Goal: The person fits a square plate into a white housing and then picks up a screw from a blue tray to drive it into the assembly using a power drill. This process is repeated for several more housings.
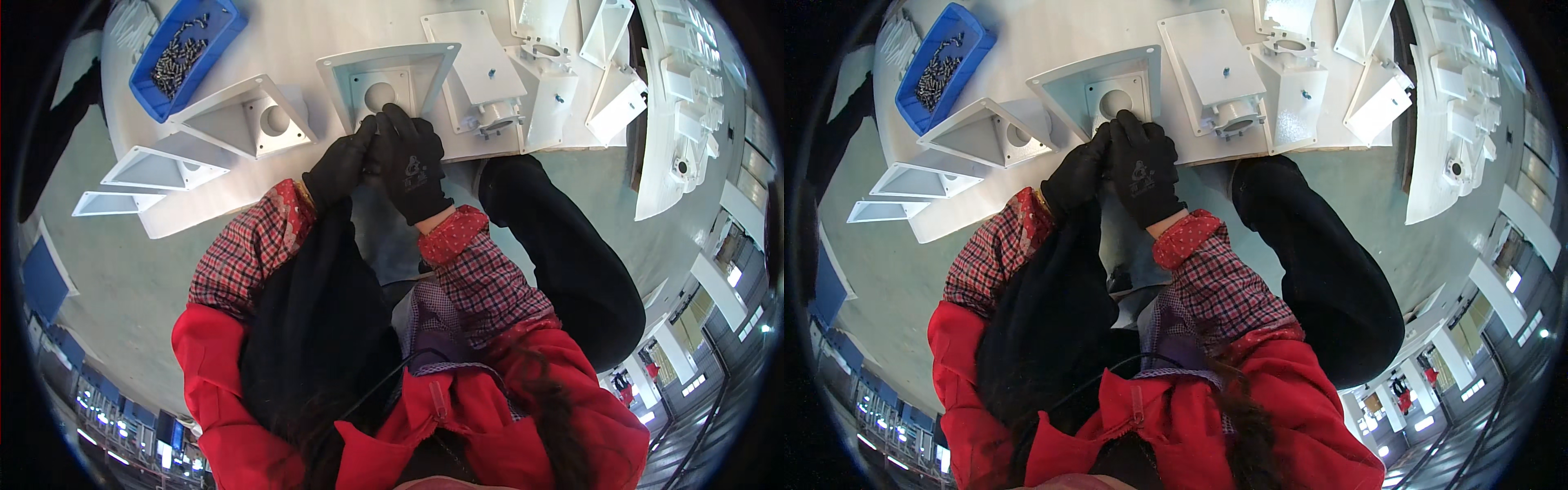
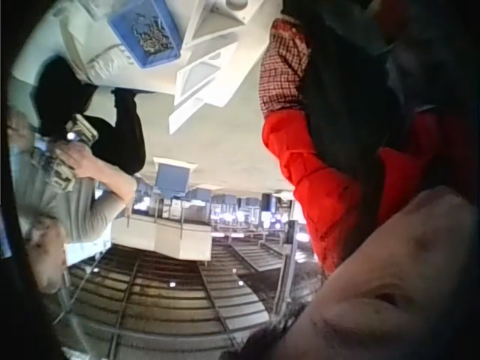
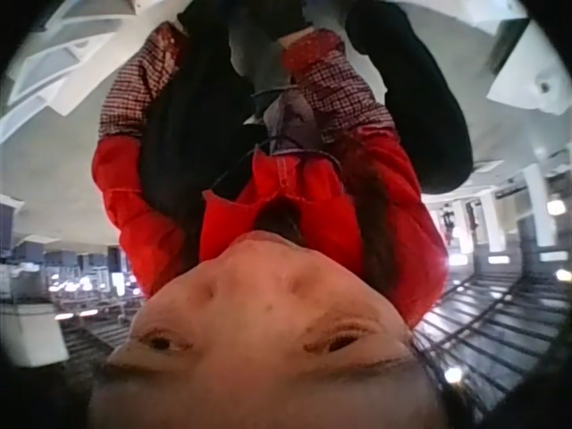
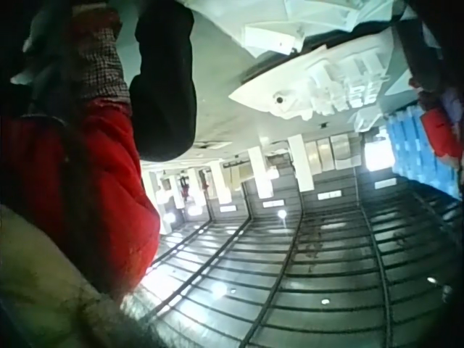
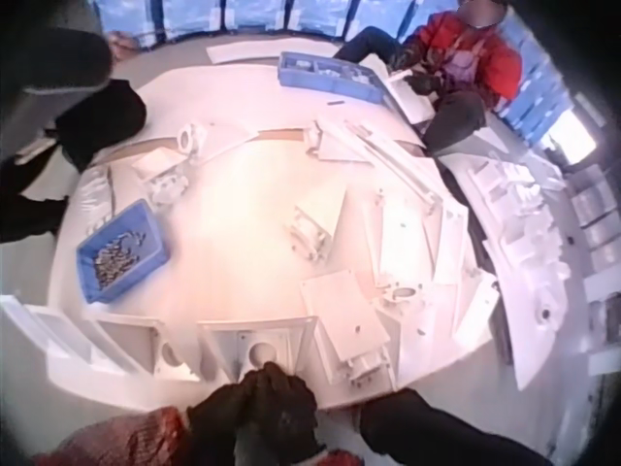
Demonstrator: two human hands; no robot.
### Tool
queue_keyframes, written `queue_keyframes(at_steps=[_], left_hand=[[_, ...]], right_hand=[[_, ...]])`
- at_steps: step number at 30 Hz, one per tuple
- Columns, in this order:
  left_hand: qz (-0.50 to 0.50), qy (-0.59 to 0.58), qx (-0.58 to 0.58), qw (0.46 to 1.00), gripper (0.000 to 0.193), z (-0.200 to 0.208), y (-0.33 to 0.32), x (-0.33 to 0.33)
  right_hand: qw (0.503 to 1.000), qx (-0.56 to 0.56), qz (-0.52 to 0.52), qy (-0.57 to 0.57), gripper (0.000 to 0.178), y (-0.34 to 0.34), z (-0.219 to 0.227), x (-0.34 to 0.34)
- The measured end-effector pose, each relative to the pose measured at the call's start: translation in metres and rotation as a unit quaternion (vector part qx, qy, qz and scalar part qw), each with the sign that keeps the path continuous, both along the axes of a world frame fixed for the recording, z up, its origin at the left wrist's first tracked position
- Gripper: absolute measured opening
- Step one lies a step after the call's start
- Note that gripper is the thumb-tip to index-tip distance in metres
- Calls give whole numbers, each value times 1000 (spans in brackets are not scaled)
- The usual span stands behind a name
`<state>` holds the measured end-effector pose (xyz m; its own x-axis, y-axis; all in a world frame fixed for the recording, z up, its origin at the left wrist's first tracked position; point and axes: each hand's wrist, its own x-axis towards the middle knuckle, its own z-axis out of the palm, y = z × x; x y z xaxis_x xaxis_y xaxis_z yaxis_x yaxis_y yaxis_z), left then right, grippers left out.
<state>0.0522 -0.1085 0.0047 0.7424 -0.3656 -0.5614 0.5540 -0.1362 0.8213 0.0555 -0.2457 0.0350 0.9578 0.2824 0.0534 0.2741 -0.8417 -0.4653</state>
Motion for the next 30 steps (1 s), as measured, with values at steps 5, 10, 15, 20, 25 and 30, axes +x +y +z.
queue_keyframes(at_steps=[5,10,15,20,25,30], left_hand=[[-41,9,-23,999,43,-11,5,1],[-105,-120,-40,986,52,-36,15,-9],[77,258,-131,954,46,15,1,13],[123,316,-174,924,54,14,1,12],[117,325,-193,918,52,6,1,10],[112,328,-160,924,52,8,-1,13]], right_hand=[[999,-3,8,32,39,-1,2,3],[999,11,13,28,36,1,6,3],[999,35,0,12,43,-7,2,1],[998,52,-8,-42,36,-15,-8,-6],[999,21,4,-29,30,-14,-7,-3],[1000,14,-4,-1,31,-12,-5,2]])
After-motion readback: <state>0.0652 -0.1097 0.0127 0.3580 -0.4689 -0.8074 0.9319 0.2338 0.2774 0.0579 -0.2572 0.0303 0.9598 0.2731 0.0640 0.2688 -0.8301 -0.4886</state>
